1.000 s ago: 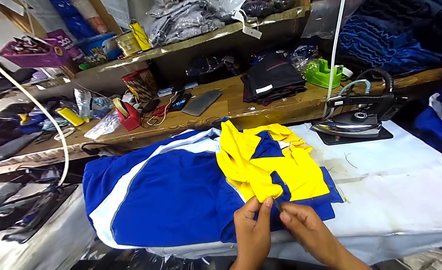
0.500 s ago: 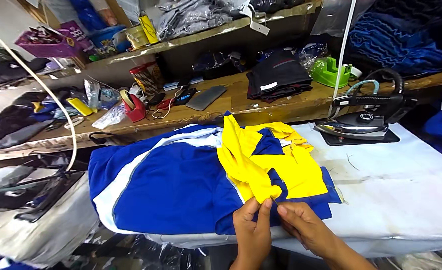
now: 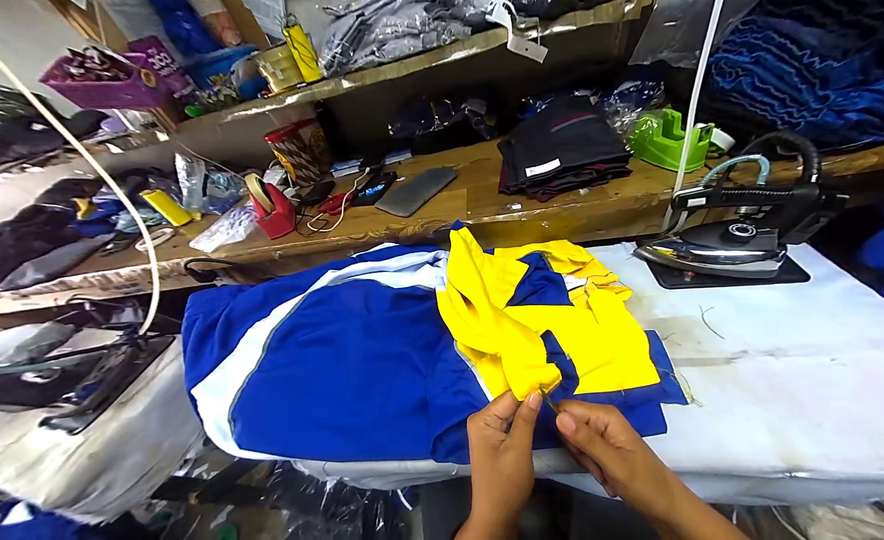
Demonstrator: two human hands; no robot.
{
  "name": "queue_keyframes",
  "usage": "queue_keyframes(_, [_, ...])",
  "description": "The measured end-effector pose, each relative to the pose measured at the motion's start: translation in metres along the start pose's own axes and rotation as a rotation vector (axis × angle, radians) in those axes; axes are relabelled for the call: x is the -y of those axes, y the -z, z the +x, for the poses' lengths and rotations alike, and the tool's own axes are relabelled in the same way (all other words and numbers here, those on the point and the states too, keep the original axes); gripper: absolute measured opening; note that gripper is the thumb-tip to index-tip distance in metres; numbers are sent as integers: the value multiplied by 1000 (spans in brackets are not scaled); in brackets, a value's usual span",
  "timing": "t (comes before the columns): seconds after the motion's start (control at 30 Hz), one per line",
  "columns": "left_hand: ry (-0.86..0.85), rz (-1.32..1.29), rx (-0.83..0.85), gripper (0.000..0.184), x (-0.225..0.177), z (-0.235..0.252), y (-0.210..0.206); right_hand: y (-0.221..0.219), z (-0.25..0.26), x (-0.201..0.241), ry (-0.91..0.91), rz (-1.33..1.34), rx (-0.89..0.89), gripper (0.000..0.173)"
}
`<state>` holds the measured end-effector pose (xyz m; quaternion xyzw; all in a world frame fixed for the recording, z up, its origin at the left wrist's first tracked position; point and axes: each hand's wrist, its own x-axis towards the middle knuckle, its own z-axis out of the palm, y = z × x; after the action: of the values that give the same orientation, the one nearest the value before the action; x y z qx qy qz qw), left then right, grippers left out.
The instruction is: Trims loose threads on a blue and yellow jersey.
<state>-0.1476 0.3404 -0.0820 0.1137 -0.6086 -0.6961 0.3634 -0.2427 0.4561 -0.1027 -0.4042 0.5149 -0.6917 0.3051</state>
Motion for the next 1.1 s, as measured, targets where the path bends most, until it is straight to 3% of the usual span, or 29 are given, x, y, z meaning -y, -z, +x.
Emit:
queue_keyframes(0.07, [27, -59, -4, 21, 4, -3, -1, -1, -1, -1, -2, -19, -15, 38])
queue_keyframes(0.23, [-302, 265, 11, 17, 19, 0, 4, 2, -1, 2, -1, -2, 5, 38])
queue_keyframes(0.37, [-396, 368, 49, 19, 17, 3, 9, 2, 2, 2, 1, 16, 3, 41])
queue_keyframes(0.9, [-331, 208, 1, 16, 15, 2, 4, 7, 0, -2, 71, -135, 48, 40])
queue_keyframes(1.1, [-322, 191, 17, 17, 18, -1, 2, 1, 1, 1, 38, -12, 33, 39])
